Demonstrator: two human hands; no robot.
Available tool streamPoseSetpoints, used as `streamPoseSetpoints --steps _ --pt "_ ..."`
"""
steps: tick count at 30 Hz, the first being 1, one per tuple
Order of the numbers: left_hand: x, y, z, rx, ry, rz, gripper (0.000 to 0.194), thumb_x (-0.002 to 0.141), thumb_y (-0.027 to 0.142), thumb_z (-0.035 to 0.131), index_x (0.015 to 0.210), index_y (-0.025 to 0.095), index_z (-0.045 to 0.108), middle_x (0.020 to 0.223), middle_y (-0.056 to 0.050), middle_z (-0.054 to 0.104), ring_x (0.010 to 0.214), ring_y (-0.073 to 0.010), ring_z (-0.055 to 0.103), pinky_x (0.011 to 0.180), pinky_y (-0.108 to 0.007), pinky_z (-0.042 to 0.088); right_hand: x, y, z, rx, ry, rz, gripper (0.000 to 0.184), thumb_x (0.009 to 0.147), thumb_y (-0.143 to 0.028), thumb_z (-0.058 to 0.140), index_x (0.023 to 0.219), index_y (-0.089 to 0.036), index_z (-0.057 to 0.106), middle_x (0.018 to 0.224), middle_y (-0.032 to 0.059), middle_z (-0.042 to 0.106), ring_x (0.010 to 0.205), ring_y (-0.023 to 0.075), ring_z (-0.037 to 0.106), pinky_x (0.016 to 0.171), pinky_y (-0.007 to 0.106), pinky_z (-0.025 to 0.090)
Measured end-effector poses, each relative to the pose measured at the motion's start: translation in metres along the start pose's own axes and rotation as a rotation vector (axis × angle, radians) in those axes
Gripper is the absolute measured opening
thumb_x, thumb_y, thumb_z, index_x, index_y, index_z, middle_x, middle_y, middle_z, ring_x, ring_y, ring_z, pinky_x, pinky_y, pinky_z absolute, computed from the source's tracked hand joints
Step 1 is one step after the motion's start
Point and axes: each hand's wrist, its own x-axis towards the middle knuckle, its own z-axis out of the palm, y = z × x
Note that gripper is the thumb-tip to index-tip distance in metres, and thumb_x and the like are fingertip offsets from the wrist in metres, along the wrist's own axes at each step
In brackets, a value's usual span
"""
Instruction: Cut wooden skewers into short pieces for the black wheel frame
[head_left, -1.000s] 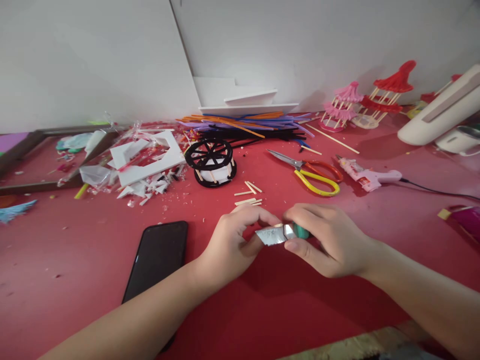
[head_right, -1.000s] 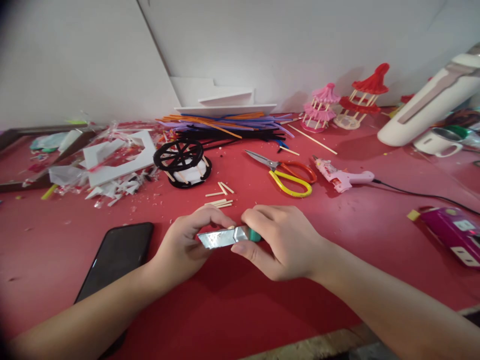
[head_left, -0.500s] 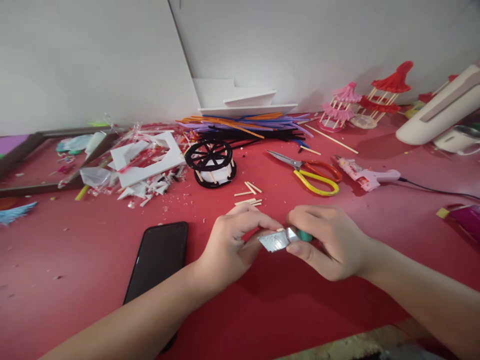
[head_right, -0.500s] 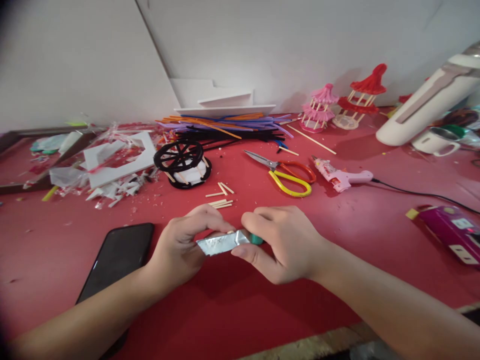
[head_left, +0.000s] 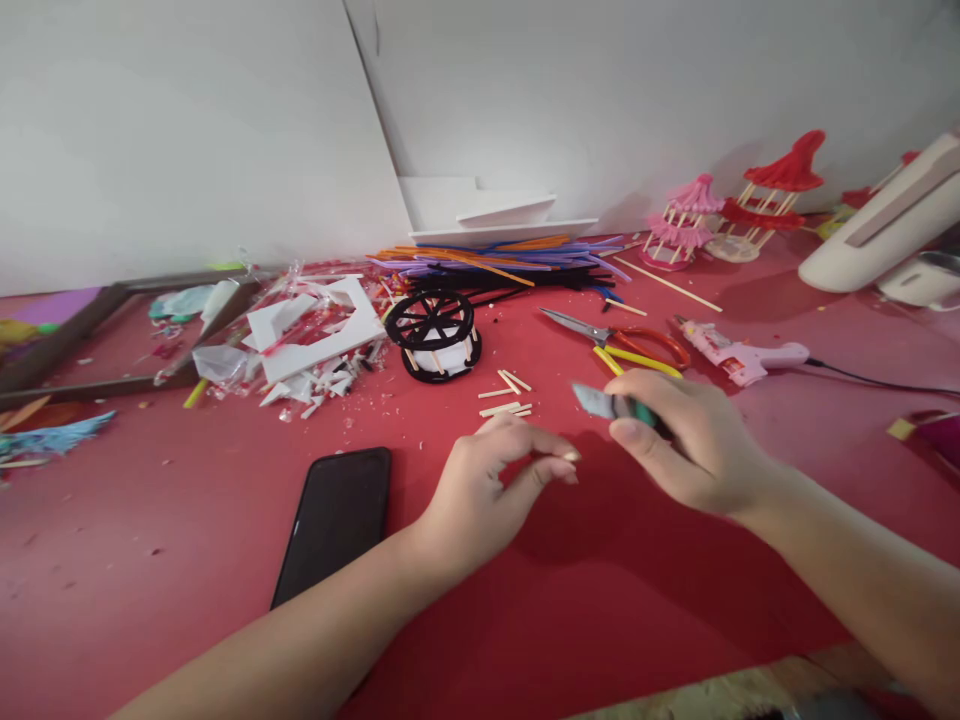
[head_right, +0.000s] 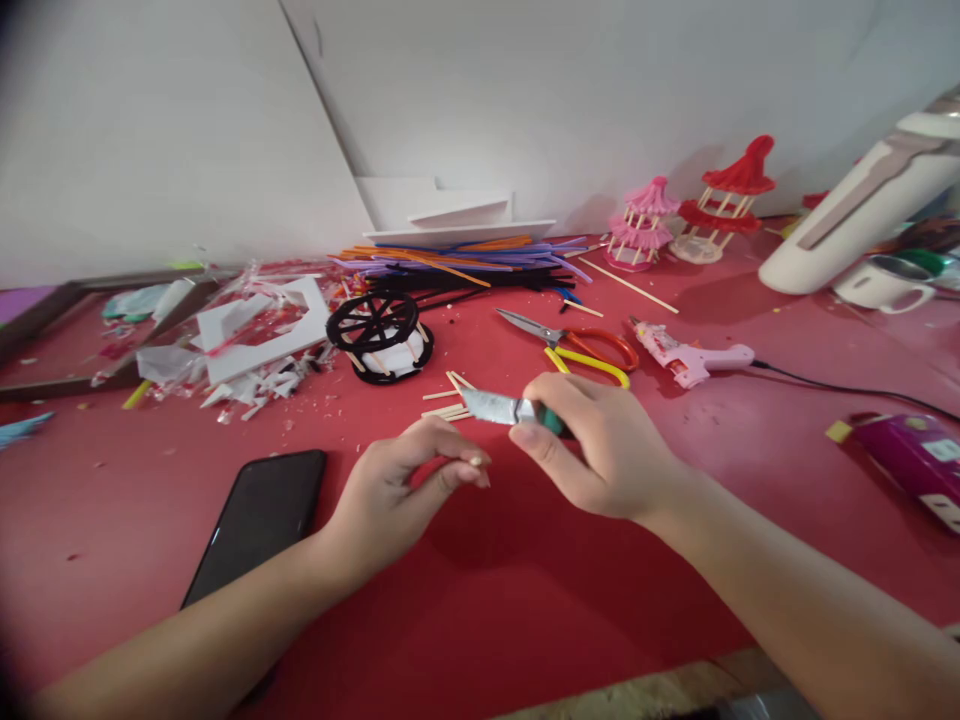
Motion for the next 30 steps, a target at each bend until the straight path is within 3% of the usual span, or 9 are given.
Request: streamPoseSetpoints --steps 3,9,18,24,30 --pt "0.005 -0.007 -0.003 0.042 0.026 -0.06 0.013 0.09 0.02 0.055 0.083 0.018 0.066 0.077 -0.002 0.072 0.076 -0.0146 0.065 0.075 -0.026 0.049 -0.001 -0.007 0.01 0.019 -0.076 -0.024 0.019 0.092 -0.038 0.048 0.093 -0.019 0.052 0.076 -0.0006 0.058 0.067 0.0114 0.052 0.061 0.024 0.038" --pt "0.002 -0.009 -0.005 0.087 -0.01 0.022 0.02 0.085 0.007 0.051 0.088 0.019 0.066 0.086 -0.003 0.071 0.081 -0.0145 0.064 0.076 -0.026 0.05 -0.003 -0.011 0.018 0.016 -0.236 -0.057 0.025 0.093 -0.041 0.044 0.091 -0.018 0.053 0.073 -0.0004 0.054 0.064 0.0118 0.048 0.059 0.025 0.036" --pt "0.001 -0.007 -0.004 0.12 -0.003 0.009 0.036 0.071 -0.009 0.046 0.087 0.019 0.063 0.083 0.001 0.068 0.079 -0.0122 0.062 0.077 -0.023 0.048 -0.004 -0.013 0.021 -0.068 -0.219 -0.074 0.027 0.092 -0.043 0.045 0.081 -0.018 0.049 0.068 -0.002 0.049 0.06 0.0107 0.043 0.055 0.024 0.03" --pt "0.002 -0.008 -0.004 0.096 -0.004 0.05 0.018 0.083 0.004 0.054 0.087 0.018 0.064 0.083 -0.001 0.069 0.078 -0.0121 0.062 0.074 -0.023 0.048 -0.004 -0.016 0.022 -0.06 -0.191 -0.103 0.029 0.095 -0.042 0.041 0.083 -0.018 0.051 0.071 0.0003 0.053 0.061 0.0118 0.044 0.056 0.025 0.032" --pt "0.004 -0.007 -0.002 0.124 0.03 0.068 0.007 0.087 0.017 0.059 0.082 0.016 0.062 0.074 -0.001 0.066 0.066 -0.0109 0.058 0.065 -0.022 0.046 -0.004 -0.017 0.023 -0.065 -0.132 0.012 0.026 0.095 -0.037 0.04 0.087 -0.017 0.054 0.074 0.0029 0.056 0.065 0.0138 0.048 0.059 0.026 0.034"
